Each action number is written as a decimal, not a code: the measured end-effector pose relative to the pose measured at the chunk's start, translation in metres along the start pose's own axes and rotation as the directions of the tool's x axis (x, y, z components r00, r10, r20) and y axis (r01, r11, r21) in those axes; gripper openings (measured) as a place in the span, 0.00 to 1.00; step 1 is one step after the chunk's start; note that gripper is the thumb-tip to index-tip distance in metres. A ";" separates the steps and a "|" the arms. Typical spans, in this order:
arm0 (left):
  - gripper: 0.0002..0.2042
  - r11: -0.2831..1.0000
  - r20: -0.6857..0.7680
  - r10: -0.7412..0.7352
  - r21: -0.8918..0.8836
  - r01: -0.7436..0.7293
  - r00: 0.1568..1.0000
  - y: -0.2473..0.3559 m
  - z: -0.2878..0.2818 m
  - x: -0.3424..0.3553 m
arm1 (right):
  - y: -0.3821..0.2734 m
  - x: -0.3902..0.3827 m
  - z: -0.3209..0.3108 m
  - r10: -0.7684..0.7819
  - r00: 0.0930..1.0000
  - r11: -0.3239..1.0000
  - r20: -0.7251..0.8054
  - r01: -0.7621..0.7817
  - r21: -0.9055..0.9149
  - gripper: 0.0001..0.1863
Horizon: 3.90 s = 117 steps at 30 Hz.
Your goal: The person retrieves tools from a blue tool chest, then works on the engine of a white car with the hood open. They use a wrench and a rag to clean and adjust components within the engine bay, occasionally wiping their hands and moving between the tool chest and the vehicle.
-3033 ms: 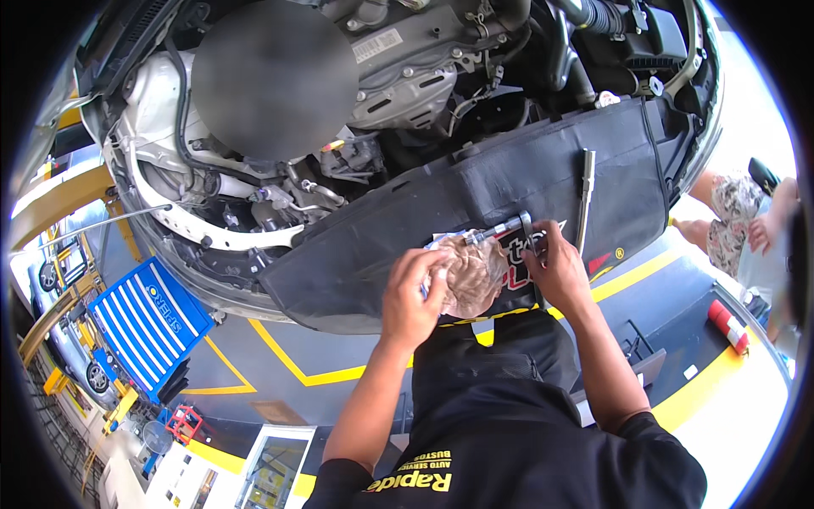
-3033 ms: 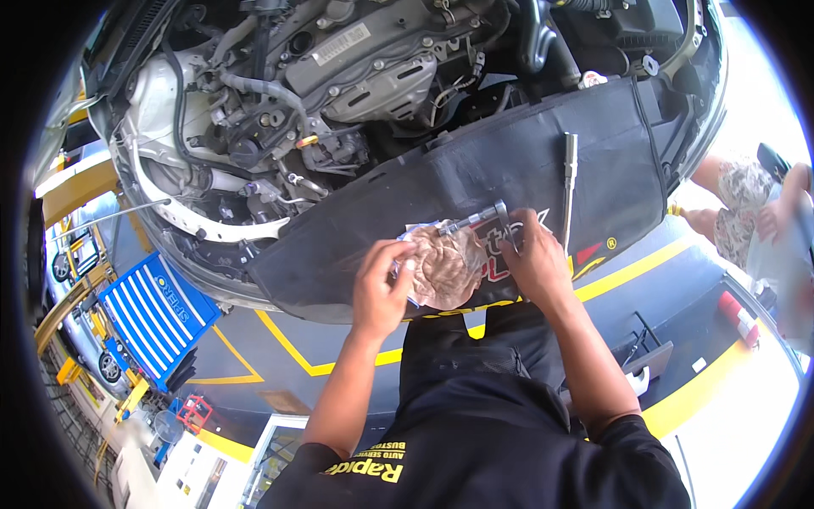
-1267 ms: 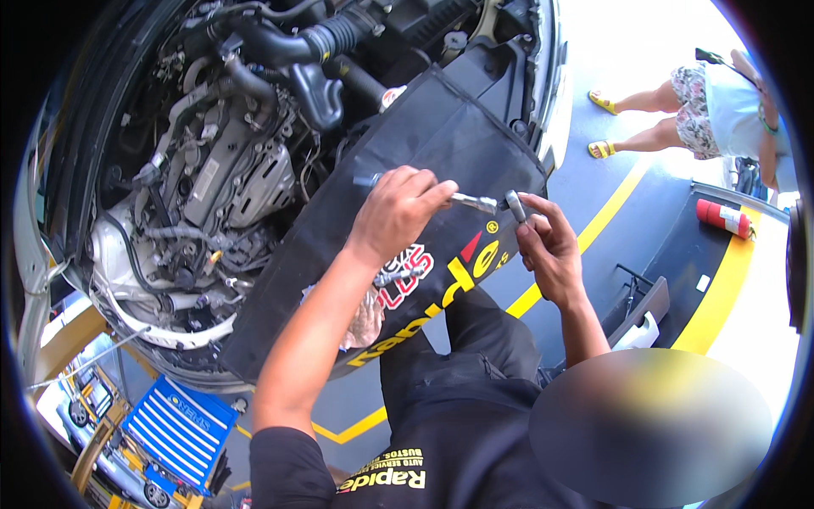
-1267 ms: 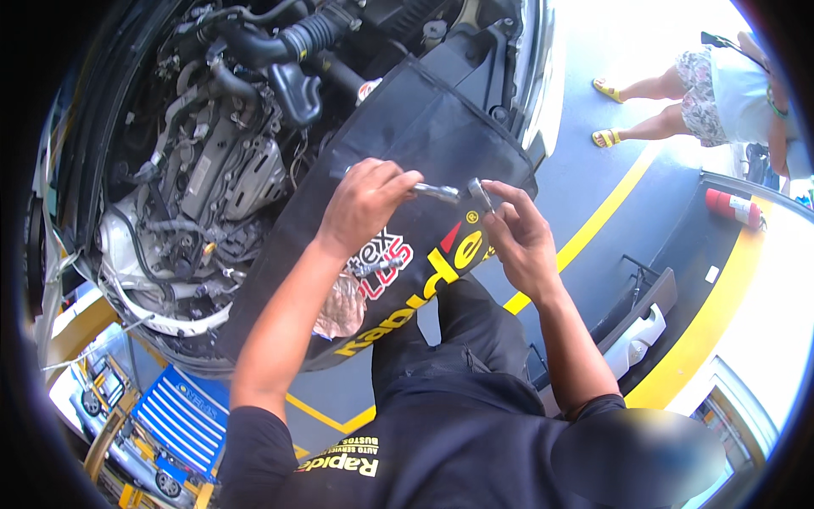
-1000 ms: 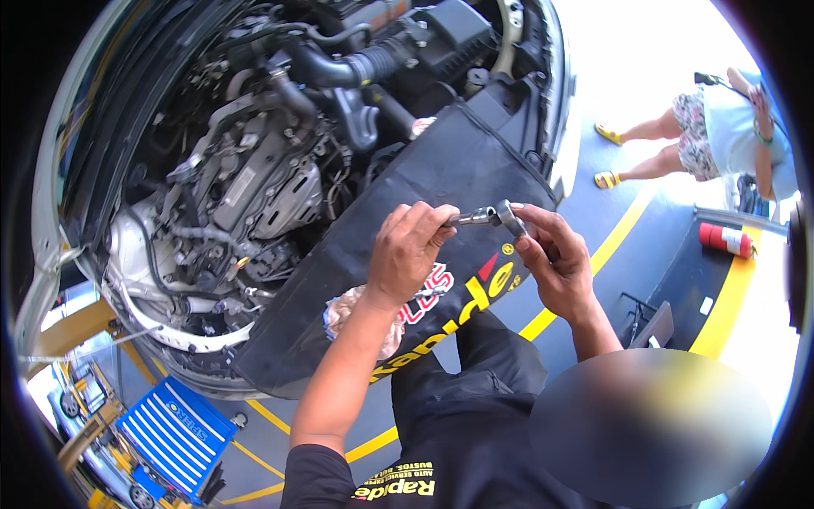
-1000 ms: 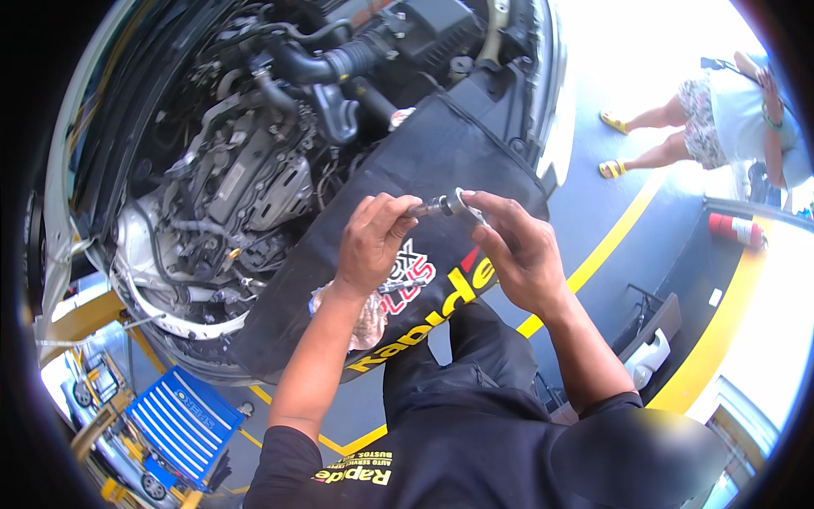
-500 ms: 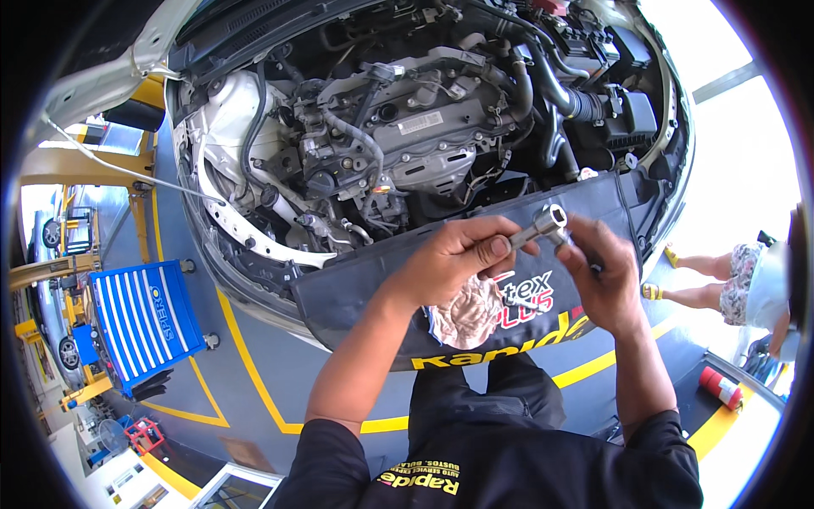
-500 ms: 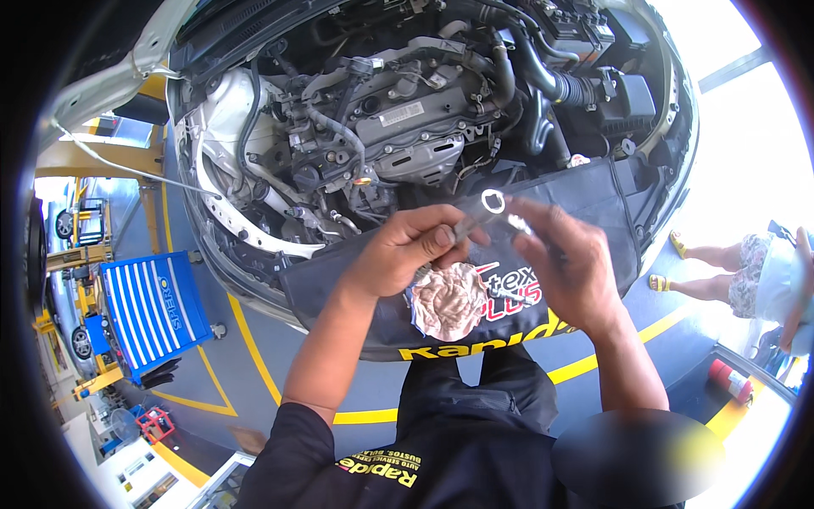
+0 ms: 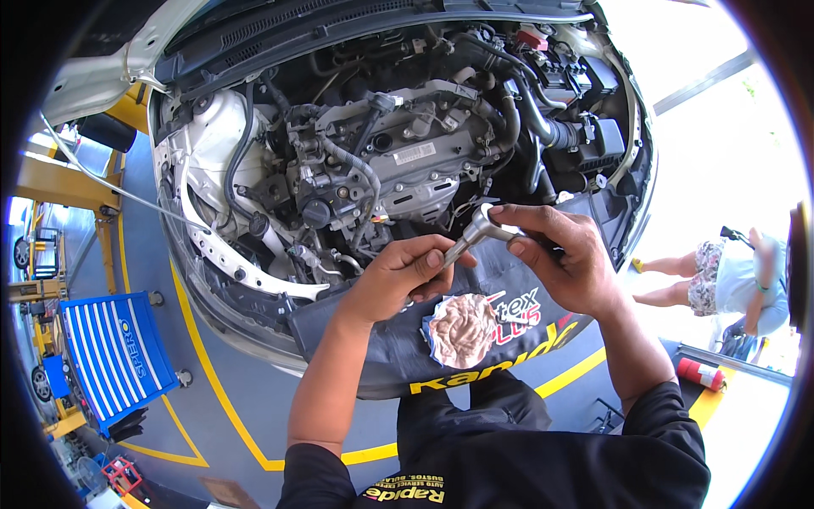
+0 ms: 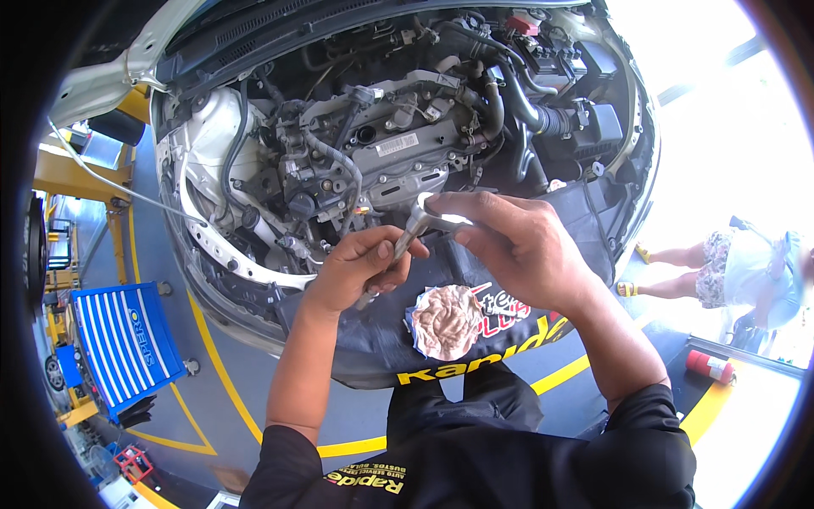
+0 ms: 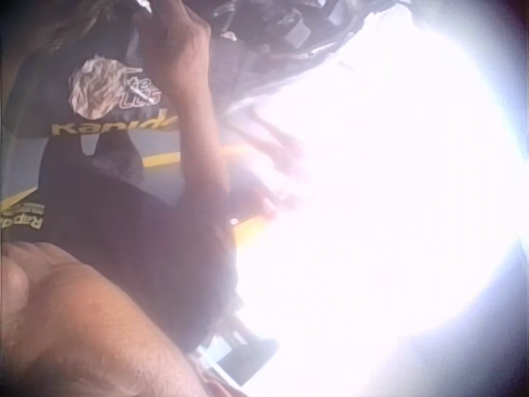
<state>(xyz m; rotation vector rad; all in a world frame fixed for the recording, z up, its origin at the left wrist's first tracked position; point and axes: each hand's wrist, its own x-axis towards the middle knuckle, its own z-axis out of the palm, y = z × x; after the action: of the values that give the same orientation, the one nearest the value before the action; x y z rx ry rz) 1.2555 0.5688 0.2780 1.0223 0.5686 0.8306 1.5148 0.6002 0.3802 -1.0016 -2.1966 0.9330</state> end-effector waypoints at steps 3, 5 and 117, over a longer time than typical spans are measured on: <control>0.20 1.000 -0.007 0.008 0.003 -0.008 1.000 0.003 -0.004 0.004 | -0.005 0.010 0.003 0.028 1.000 0.999 -0.010 -0.029 -0.042 0.20; 0.17 0.983 -0.127 0.104 0.165 -0.083 0.986 0.006 -0.003 0.011 | -0.009 0.018 0.003 0.097 0.994 0.992 -0.046 -0.101 -0.081 0.21; 0.18 0.340 -0.179 0.616 0.939 -0.054 0.767 0.045 -0.041 0.077 | 0.078 0.090 -0.081 0.028 0.966 0.988 -0.258 -0.065 -0.138 0.30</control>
<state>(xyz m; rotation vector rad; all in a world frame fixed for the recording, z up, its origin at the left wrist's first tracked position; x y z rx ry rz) 1.2536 0.6646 0.2985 2.0305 1.4154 1.2486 1.5530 0.7389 0.3865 -1.1759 -2.0525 0.6291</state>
